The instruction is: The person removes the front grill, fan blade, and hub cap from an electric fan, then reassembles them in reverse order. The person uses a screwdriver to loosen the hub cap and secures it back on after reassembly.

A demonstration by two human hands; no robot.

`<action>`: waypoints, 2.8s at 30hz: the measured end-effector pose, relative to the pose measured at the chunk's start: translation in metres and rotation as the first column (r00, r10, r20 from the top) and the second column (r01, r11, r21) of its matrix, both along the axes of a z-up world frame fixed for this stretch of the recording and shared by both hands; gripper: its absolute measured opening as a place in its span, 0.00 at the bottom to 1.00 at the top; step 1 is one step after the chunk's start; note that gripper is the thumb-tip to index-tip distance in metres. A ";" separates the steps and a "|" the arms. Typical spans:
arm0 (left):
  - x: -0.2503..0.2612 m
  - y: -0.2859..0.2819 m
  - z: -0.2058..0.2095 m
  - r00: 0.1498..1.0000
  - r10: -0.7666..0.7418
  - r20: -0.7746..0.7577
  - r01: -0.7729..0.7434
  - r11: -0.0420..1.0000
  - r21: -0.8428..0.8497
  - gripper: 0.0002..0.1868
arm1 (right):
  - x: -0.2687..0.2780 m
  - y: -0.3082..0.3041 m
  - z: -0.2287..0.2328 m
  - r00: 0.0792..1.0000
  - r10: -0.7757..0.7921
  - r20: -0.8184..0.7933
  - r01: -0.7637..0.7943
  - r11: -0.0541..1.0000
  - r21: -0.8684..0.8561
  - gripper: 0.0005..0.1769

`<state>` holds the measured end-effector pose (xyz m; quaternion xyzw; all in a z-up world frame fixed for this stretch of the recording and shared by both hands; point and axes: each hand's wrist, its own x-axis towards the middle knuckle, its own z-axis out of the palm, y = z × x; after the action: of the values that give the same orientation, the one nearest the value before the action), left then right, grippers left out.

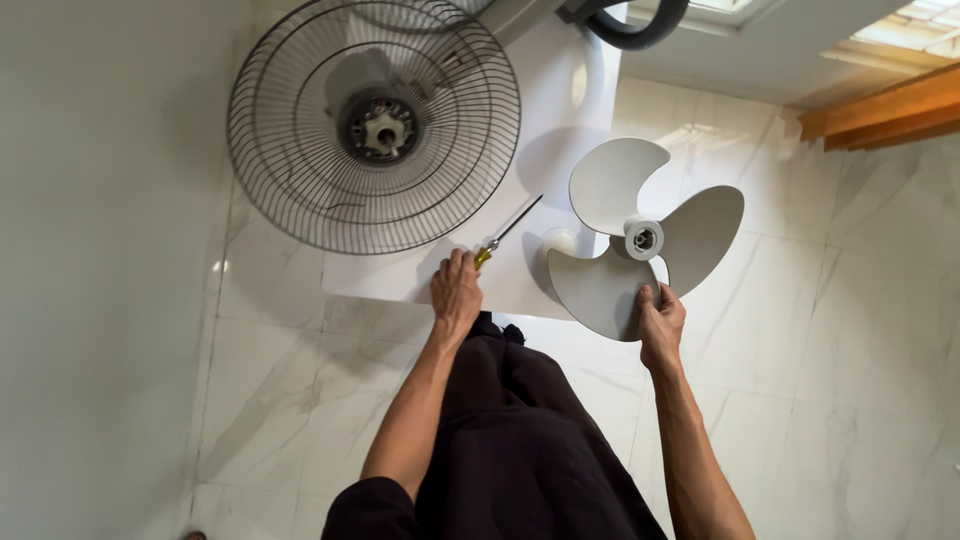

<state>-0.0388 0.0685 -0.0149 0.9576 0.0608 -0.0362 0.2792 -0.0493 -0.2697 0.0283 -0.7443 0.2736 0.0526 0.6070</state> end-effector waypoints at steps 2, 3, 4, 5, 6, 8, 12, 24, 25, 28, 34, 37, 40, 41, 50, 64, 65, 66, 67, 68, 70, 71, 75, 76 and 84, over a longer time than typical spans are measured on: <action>-0.011 0.015 0.002 1.000 0.009 0.028 -0.011 0.997 0.079 0.13 | -0.002 0.003 0.000 1.000 0.015 0.008 -0.015 1.000 0.014 0.19; -0.018 0.021 0.004 0.999 0.014 0.039 -0.018 0.993 0.117 0.13 | -0.003 0.004 -0.001 1.000 0.024 0.010 -0.025 0.999 0.020 0.18; -0.025 0.027 0.006 0.999 0.024 0.030 -0.028 0.991 0.129 0.13 | -0.006 0.006 -0.001 0.999 0.035 0.028 -0.035 0.999 0.027 0.18; -0.031 0.035 0.010 0.999 0.036 0.024 -0.039 0.989 0.142 0.13 | -0.006 0.009 -0.001 0.998 0.046 0.048 -0.047 0.998 0.036 0.18; -0.037 0.041 0.013 0.999 0.047 0.017 -0.050 0.987 0.155 0.13 | -0.006 0.012 -0.001 0.996 0.056 0.068 -0.059 0.997 0.044 0.18; -0.045 0.054 0.014 0.998 0.059 0.026 -0.062 0.983 0.173 0.12 | -0.009 0.016 -0.003 0.994 0.083 0.071 -0.085 0.996 0.026 0.17; -0.059 0.075 0.015 0.998 0.060 0.035 -0.066 0.980 0.189 0.16 | -0.018 0.034 -0.001 0.995 0.091 0.039 -0.092 0.995 0.037 0.17; -0.045 0.105 0.005 0.996 -0.088 0.029 0.079 0.967 0.243 0.17 | -0.036 0.077 0.003 0.999 0.048 0.001 -0.047 0.996 -0.072 0.16; -0.046 0.106 0.005 0.994 -0.103 0.029 0.093 0.965 0.244 0.17 | -0.040 0.078 0.002 0.999 0.039 0.009 -0.038 0.997 -0.063 0.17; -0.039 0.108 0.001 0.989 -0.148 0.030 0.136 0.958 0.253 0.18 | -0.044 0.082 0.000 1.000 0.012 0.022 -0.011 0.999 -0.045 0.17; -0.032 0.108 -0.004 0.974 -0.225 0.015 0.213 0.939 0.269 0.20 | -0.056 0.085 -0.003 0.999 -0.033 0.010 0.034 0.999 -0.034 0.17; -0.032 0.107 -0.003 0.970 -0.241 0.010 0.229 0.932 0.282 0.21 | -0.061 0.085 -0.003 0.999 -0.053 0.010 0.053 0.998 -0.041 0.18; -0.029 0.109 0.000 0.970 -0.243 -0.020 0.240 0.935 0.263 0.20 | -0.064 0.086 -0.005 0.998 -0.069 0.006 0.069 0.996 -0.051 0.18; -0.028 0.110 0.002 0.968 -0.252 -0.013 0.246 0.932 0.264 0.21 | -0.066 0.086 -0.005 0.997 -0.072 0.002 0.072 0.996 -0.053 0.18; -0.034 0.112 0.009 0.958 -0.281 0.051 0.258 0.928 0.269 0.26 | -0.073 0.086 -0.009 0.996 -0.093 0.008 0.093 0.995 -0.031 0.18; -0.021 0.054 0.019 0.943 -0.260 0.207 0.268 0.963 -0.012 0.26 | -0.041 0.043 0.016 0.988 -0.123 0.091 0.129 0.990 -0.061 0.17; -0.015 0.040 0.017 0.940 -0.273 0.204 0.287 0.957 -0.042 0.25 | -0.040 0.036 0.018 0.988 -0.133 0.075 0.138 0.988 -0.068 0.17; -0.009 0.026 0.014 0.937 -0.285 0.202 0.305 0.950 -0.072 0.25 | -0.039 0.028 0.019 0.988 -0.143 0.059 0.147 0.986 -0.075 0.17; -0.003 0.010 0.012 0.931 -0.308 0.197 0.329 0.941 -0.084 0.24 | -0.039 0.021 0.018 0.987 -0.147 0.058 0.152 0.985 -0.080 0.17; 0.005 -0.006 0.010 0.924 -0.329 0.193 0.352 0.931 -0.096 0.24 | -0.039 0.013 0.017 0.987 -0.152 0.058 0.157 0.984 -0.084 0.17; 0.016 -0.038 0.008 0.920 -0.354 0.168 0.374 0.921 -0.107 0.27 | -0.038 -0.004 0.014 0.987 -0.155 0.045 0.159 0.982 -0.101 0.16; 0.023 -0.052 0.008 0.922 -0.359 0.148 0.375 0.921 -0.104 0.29 | -0.037 -0.013 0.013 0.987 -0.157 0.035 0.160 0.981 -0.112 0.16; 0.046 -0.099 0.010 0.936 -0.334 0.110 0.346 0.931 -0.114 0.41 | -0.028 -0.044 0.008 0.987 -0.161 0.023 0.163 0.980 -0.114 0.16; 0.052 -0.108 0.008 0.940 -0.327 0.097 0.337 0.934 -0.115 0.42 | -0.024 -0.052 0.008 0.989 -0.150 0.015 0.151 0.981 -0.120 0.16; 0.059 -0.142 -0.021 0.970 -0.239 0.054 0.242 0.969 -0.051 0.33 | 0.013 -0.087 0.009 0.997 -0.040 -0.060 0.033 0.994 -0.108 0.17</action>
<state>0.0205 -0.0738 -0.0358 0.9501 -0.0634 -0.0487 0.3016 -0.0366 -0.3567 0.0373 -0.7686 0.3085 0.0499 0.5582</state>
